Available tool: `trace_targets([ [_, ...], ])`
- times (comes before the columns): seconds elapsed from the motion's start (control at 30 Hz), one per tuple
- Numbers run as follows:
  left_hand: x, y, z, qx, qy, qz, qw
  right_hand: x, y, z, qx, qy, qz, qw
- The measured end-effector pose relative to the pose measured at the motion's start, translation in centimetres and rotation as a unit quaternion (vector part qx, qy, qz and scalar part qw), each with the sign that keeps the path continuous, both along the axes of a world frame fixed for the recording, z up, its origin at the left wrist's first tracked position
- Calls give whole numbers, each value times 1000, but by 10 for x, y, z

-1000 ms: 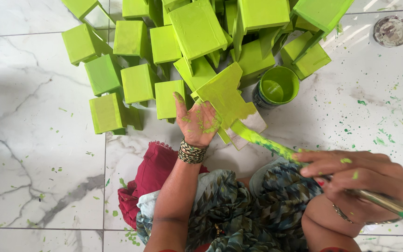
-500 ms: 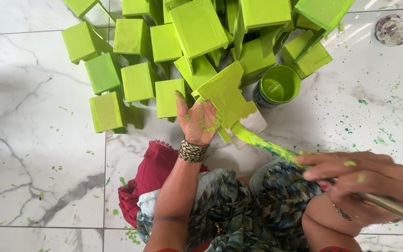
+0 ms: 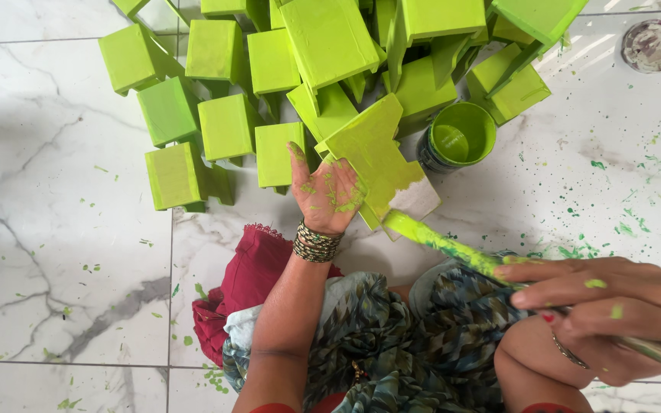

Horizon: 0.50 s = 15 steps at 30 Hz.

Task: The person sits on the floor and paints small stool-shaped foam objects green using a long brush, dipping the brush into a green paint cup. They hold each object, coat its white unpainted surfaces, turn it to reach other sides, and set finished pieces onto a large pile of already painted green stools.

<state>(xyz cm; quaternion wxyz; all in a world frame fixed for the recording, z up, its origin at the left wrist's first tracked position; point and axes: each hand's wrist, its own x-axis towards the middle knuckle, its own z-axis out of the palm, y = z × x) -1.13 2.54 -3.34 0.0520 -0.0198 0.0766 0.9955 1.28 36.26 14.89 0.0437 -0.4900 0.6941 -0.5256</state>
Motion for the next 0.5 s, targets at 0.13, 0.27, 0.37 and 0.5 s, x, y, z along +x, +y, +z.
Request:
trace_targets([
  [0.13, 0, 1, 2, -21, -10, 0, 1000, -8, -11, 4, -21, 12, 1, 1000],
  [0.27, 2, 2, -4, -7, 0, 4, 1000, -2, -27, 0, -59, 29, -39, 997],
  [0.37, 2, 1, -8, 17, 22, 4, 1000, 6, -13, 2, 1, -22, -9, 1000],
  [0.5, 1, 1, -11, 10, -14, 3, 1000, 3, 10, 0, 28, 12, 10, 999],
])
